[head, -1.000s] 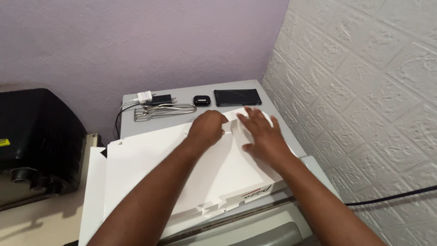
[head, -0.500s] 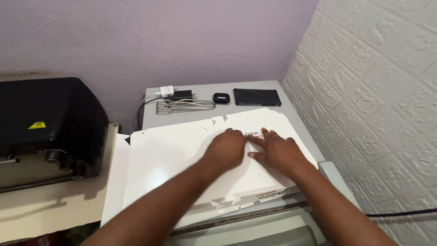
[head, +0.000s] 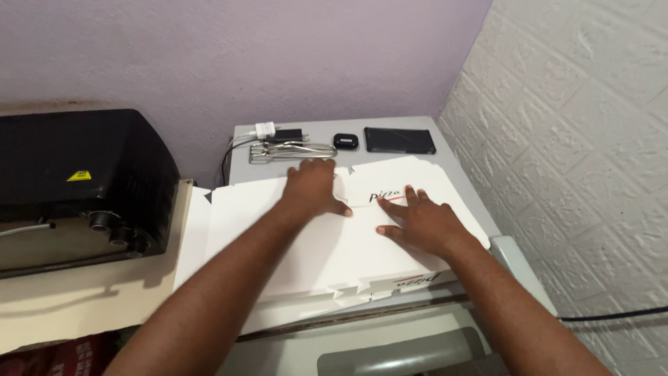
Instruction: The person assembles flat-packed pizza boxes by folding the cardboard into shape and securing the flaps with tape. They repeat this process for several boxes, stacking the finished units on a nearby shelf.
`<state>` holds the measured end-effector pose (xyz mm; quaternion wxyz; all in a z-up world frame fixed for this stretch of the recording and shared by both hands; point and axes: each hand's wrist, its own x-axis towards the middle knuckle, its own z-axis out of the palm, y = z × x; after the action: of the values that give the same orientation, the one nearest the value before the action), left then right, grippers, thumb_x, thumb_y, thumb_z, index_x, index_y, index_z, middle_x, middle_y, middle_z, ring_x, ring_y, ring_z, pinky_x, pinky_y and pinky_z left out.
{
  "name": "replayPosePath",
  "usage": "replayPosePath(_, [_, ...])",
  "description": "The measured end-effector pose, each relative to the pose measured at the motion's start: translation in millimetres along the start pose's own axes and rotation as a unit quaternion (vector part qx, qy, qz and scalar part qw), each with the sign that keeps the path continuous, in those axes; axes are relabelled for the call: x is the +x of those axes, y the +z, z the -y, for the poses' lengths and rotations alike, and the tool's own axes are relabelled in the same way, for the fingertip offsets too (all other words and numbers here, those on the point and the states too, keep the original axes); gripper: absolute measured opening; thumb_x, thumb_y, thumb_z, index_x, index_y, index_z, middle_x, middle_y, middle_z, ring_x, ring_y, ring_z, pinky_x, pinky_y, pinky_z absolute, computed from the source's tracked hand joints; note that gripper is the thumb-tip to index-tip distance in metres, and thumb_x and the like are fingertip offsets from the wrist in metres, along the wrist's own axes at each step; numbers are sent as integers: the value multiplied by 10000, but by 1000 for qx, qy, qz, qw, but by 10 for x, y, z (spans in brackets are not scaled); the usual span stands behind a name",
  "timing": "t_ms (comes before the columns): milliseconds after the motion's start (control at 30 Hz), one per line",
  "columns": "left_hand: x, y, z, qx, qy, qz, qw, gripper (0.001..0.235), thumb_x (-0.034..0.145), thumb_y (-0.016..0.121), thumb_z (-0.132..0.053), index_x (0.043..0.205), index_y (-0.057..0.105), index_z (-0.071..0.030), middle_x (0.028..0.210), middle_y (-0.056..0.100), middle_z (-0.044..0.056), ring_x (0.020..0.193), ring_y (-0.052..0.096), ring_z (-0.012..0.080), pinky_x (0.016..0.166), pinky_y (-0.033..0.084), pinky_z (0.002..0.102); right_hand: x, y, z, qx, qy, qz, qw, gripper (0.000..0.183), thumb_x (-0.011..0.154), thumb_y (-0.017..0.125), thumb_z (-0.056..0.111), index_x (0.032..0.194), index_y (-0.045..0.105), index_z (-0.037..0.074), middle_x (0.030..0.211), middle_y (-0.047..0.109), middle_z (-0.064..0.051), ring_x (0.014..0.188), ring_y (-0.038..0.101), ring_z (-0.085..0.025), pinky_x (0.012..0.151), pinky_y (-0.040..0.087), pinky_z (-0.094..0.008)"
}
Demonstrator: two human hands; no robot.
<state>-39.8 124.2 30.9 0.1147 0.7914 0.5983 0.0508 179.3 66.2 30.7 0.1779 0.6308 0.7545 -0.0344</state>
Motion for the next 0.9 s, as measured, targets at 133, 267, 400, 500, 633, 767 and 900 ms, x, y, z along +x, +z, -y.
replayPosePath(133, [-24, 61, 169, -38, 37, -45, 998, 842, 606, 970, -430, 1308, 636, -107, 1301, 609, 94, 1321, 489, 294, 1084, 404, 497, -4, -4, -12, 8, -1, 0, 1000, 736, 925, 413, 740, 1590, 254, 470, 1686, 184, -152, 1524, 293, -332, 1104, 456, -550])
replayPosePath(267, [-157, 151, 202, -52, -4, 23, 998, 627, 787, 826, -452, 1300, 699, -115, 1289, 640, 97, 1267, 583, 278, 1096, 465, 458, -13, 11, 19, -5, 8, 8, 1000, 735, 924, 393, 749, 1590, 248, 476, 1693, 177, -140, 1525, 300, -329, 1093, 481, -540])
replayPosePath(400, [-442, 279, 181, 55, 65, -30, 996, 587, 936, 644, -498, 1349, 624, -82, 1294, 565, 132, 1261, 500, 309, 1053, 388, 550, 5, 21, 8, -3, 11, -2, 1000, 734, 911, 406, 760, 1579, 264, 488, 1688, 184, -131, 1526, 295, -322, 1099, 472, -527])
replayPosePath(500, [-486, 234, 122, 158, 101, -21, 982, 562, 1026, 525, -527, 1347, 630, -78, 1341, 554, 121, 1304, 487, 305, 1088, 361, 577, 43, 21, 0, -6, 9, 0, 1000, 745, 901, 413, 767, 1579, 292, 484, 1686, 216, -135, 1519, 332, -311, 1108, 474, -512])
replayPosePath(633, [-478, -30, 284, 16, 73, 46, 996, 463, 1022, 512, -464, 1454, 551, -300, 1399, 529, 99, 1340, 466, 316, 1133, 308, 593, 76, 53, -52, 50, -6, -34, 998, 766, 865, 528, 763, 1555, 363, 476, 1664, 264, -143, 1490, 374, -320, 1123, 447, -500])
replayPosePath(767, [-900, -94, 994, -266, 67, -315, 909, 387, 998, 655, -201, 1384, 631, -218, 1438, 617, 84, 1340, 584, 315, 1137, 463, 440, 91, 272, -324, 274, -17, -245, 930, 628, 885, 649, 548, 1466, 528, 342, 1583, 433, -170, 1446, 436, -341, 1063, 476, -482])
replayPosePath(900, [-1624, 112, 1620, -611, -230, -286, 702, 545, 998, 534, -397, 1471, 520, -126, 1444, 584, 86, 1322, 548, 229, 1075, 453, 433, -14, 518, -1015, 481, 83, -350, 800, 460, 1034, 531, 389, 1408, 618, 135, 1385, 669, -165, 1255, 621, -312, 983, 520, -431])
